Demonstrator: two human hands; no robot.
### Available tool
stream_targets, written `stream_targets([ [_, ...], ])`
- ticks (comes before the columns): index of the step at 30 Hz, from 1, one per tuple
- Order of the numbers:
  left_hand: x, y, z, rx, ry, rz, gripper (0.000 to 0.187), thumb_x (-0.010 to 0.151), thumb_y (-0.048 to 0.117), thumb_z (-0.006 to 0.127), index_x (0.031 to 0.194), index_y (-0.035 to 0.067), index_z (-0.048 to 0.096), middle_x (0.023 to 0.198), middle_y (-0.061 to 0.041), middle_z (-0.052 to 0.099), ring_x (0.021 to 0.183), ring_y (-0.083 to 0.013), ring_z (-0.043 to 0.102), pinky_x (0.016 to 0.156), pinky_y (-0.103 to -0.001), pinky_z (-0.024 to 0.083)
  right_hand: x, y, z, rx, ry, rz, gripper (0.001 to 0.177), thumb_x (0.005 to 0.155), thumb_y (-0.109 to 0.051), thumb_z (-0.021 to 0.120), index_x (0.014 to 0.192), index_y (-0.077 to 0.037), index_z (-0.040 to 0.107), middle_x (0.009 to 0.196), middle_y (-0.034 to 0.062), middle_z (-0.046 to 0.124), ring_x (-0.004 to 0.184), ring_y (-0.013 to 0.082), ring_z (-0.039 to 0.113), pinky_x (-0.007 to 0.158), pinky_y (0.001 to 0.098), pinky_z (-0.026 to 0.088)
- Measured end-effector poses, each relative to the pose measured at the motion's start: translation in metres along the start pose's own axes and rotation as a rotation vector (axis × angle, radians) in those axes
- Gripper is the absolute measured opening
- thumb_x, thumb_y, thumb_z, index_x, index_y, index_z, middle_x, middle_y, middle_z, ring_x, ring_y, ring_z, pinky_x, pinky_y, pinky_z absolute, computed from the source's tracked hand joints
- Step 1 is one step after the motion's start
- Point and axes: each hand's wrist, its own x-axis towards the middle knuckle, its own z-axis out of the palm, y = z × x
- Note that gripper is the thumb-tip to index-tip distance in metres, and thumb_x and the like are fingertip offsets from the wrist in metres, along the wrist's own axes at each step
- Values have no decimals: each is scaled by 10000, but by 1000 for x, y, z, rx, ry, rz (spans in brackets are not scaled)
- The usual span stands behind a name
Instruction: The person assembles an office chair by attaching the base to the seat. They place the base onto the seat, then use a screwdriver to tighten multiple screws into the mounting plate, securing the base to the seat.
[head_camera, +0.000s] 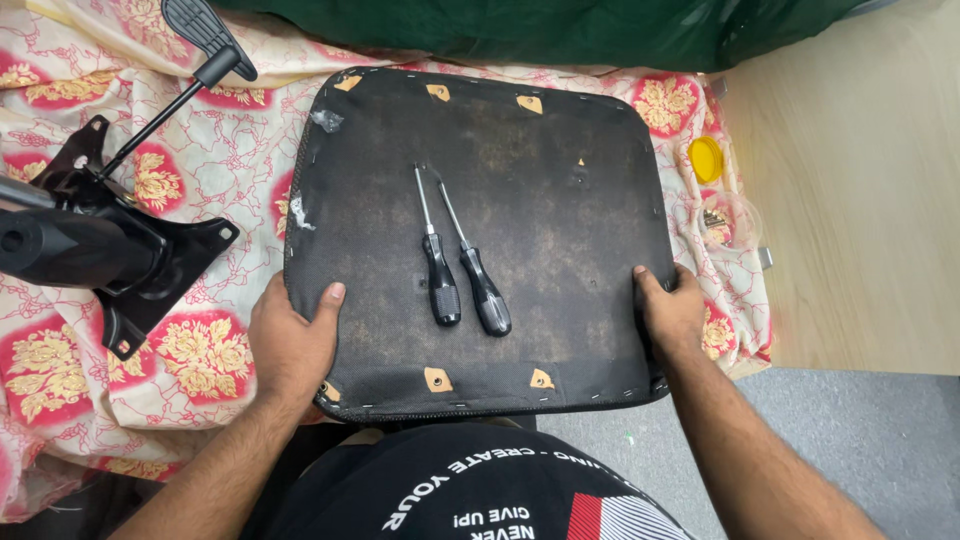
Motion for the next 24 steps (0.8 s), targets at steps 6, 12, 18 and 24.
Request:
stream_targets([
  [6,4,9,0,161,-52,-37,715,933,391,735,1424,-59,476,1292,-291,610,1237,-433,583,1073,-516,450,-7,-16,-1,-308,42,60,734,880,-462,726,1486,-103,517,1412,212,572,1324,385,525,1097,547,392],
  [12,9,44,6,333,-8,423,858,978,472,613,1602,6,252,1655,-264,232,1517,-446,212,1190,-642,188,-65,-70,28,-170,32,-573,731,970,-472,653,1563,-114,420,1641,193,379,1526,387,331,1224,574,252],
  [18,3,73,37,559,-374,629,730,983,527,459,1570,155,236,1658,-185,166,1521,-419,111,1174,-651,72,-143,-119,68,-300,-392,-934,669,957,-372,612,1542,-115,414,1623,287,251,1488,448,263,1165,608,200],
  [24,10,80,57,547,-434,611,704,1034,463,376,1615,113,186,1656,-172,200,1540,-390,123,1185,-688,11,-145,-122,75,-264,-405,-885,523,1030,-271,533,1509,-78,444,1603,245,336,1434,411,425,1178,523,347],
])
